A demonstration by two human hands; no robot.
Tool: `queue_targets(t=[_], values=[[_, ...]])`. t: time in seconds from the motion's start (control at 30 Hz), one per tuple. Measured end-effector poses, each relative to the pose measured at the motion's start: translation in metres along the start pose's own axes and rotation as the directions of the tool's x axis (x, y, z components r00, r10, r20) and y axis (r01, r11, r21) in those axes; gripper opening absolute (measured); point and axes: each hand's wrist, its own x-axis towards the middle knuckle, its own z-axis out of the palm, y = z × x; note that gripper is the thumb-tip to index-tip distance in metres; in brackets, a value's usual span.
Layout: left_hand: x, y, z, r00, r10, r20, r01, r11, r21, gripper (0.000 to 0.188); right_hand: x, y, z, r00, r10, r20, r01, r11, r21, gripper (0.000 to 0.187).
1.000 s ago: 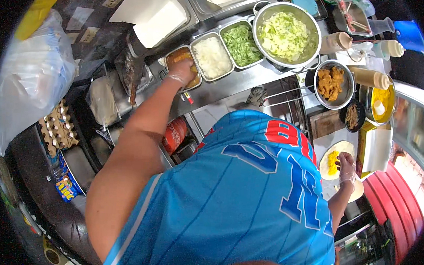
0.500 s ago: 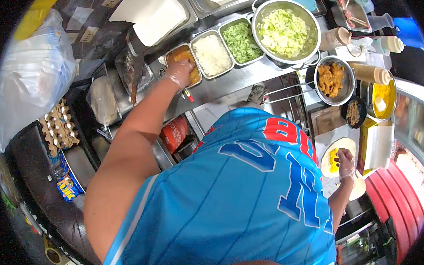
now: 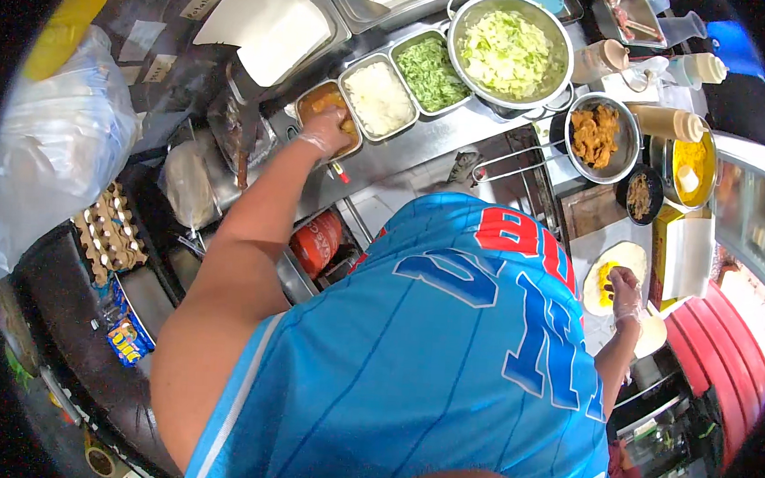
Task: The person uses tongs to flip food in a pan and then assembles a wrap by placing cooked egg, cabbage, and meat onto a tortilla. They apply sauce from a squeeze bottle and fold the wrap by hand.
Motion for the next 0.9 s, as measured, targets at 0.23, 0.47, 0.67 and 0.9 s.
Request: queue_targets(t=[0.23,0.47,0.67,0.9], values=[[0.010,-0.012,0.026,0.982,-0.188,-0.015,0.181,0.962,-0.202,0.037,-0.002,-0.010,0.002,1.000,-0.014,0.018,0.014,0.999,-0.030,0.029],[-0.007,-0.014,-0.022,0.971,-0.240,0.017,0.237,0.940,-0.246,0.041,-0.002,-0.008,-0.003,1.000,0.003,-0.014,-0.003,1.000,-0.003,0.027],[-0.014,-0.047,-0.017,0.960,-0.281,-0.001,0.258,0.883,-0.392,0.039,0.000,-0.016,0.001,0.999,-0.030,0.017,0.030,1.000,-0.009,0.027],[-0.017,-0.030,-0.033,0.989,-0.124,0.083,0.137,0.976,-0.171,0.039,-0.001,-0.008,0.001,1.000,-0.022,0.004,0.022,0.999,-0.047,0.030]])
